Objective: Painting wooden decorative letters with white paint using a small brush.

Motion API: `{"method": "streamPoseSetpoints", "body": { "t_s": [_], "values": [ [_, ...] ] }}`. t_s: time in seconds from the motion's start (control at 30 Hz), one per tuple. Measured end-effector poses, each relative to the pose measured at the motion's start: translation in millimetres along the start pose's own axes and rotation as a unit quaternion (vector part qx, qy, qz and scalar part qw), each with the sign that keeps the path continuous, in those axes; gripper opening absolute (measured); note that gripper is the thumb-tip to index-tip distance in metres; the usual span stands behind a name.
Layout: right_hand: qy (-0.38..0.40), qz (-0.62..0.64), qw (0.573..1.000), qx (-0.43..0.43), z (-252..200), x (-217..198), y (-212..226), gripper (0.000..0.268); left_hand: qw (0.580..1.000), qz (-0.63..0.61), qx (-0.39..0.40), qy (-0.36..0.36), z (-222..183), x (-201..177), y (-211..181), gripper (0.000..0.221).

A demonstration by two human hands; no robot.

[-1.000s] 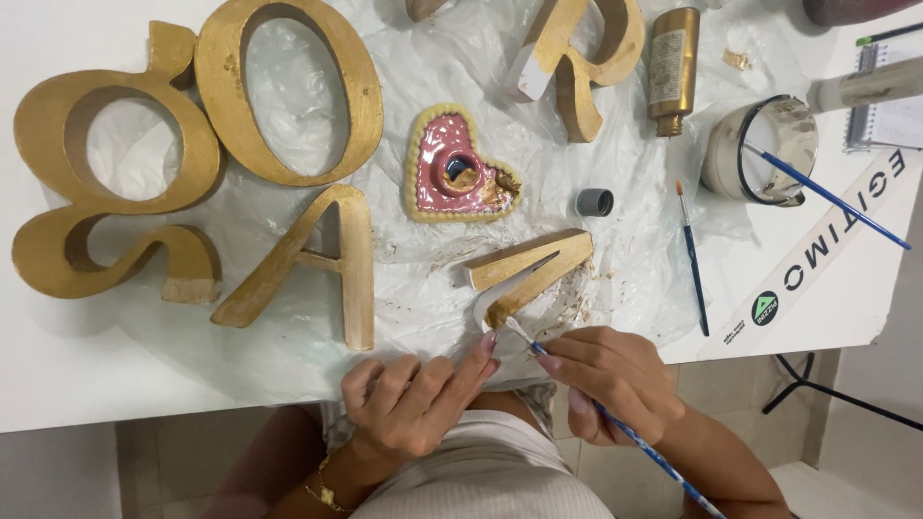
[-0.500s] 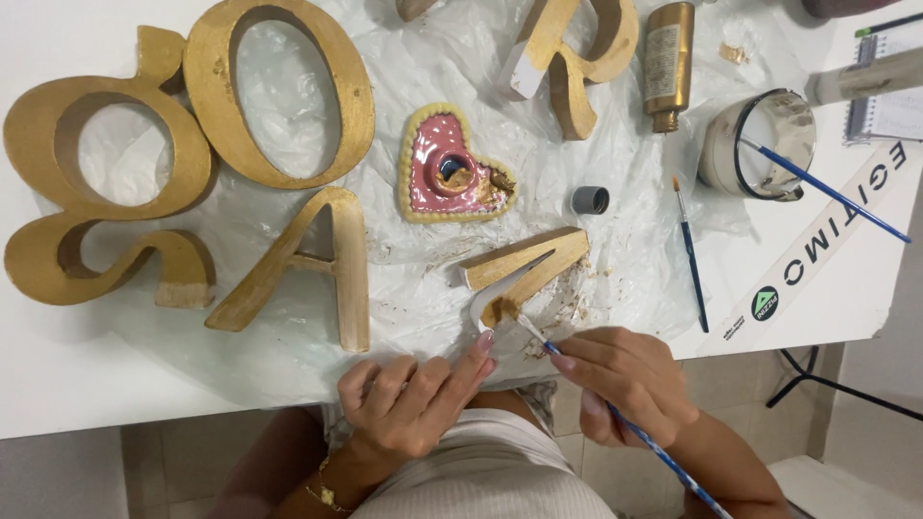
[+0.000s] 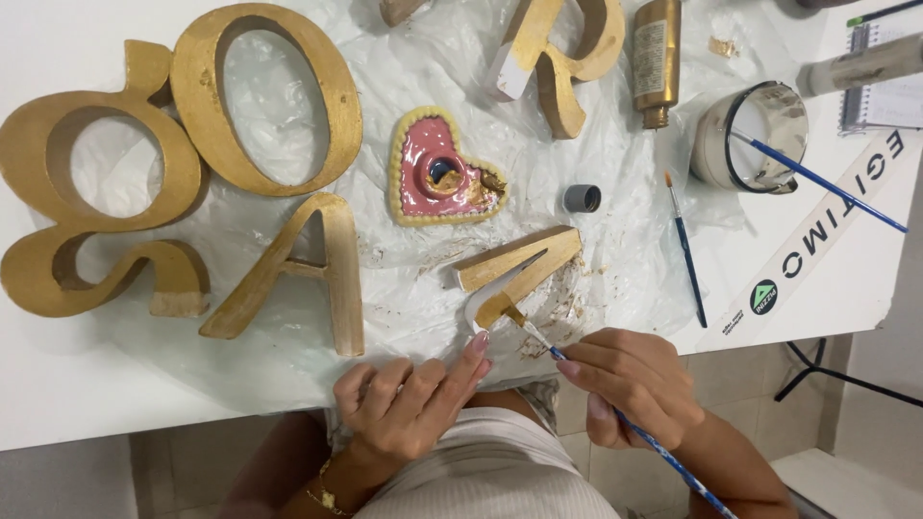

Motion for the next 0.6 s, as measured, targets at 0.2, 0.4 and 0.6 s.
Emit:
{"method": "streamPoseSetpoints", "body": {
  "t_s": [0.2,0.4,0.6],
  "values": [
    [-0.005,-0.017,1.0,0.012,11.4,3.8,-1.2,0.025,1.0,-0.006,0.0,-0.006,1.7,0.2,0.2,0.025],
    [0.004,-0.021,1.0,-0.004,4.3,6.7,-7.9,0.025,1.0,-0.004,-0.001,-0.025,4.4,1.5,-0.6,0.023],
    [-0.016,-0.021,1.0,0.001,2.0,-1.1,-7.0,0.024,1.0,-0.016,0.007,-0.023,7.0,0.5,1.2,0.02]
  ]
}}
Point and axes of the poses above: each hand's wrist, its own z-axis towards the middle knuckle, its own x-axis out of the palm, y = z × x, the point moved 5 cm from there along z, towards the middle knuckle, and after that the axes turned 6 degrees about -z, right-handed, at the moved point
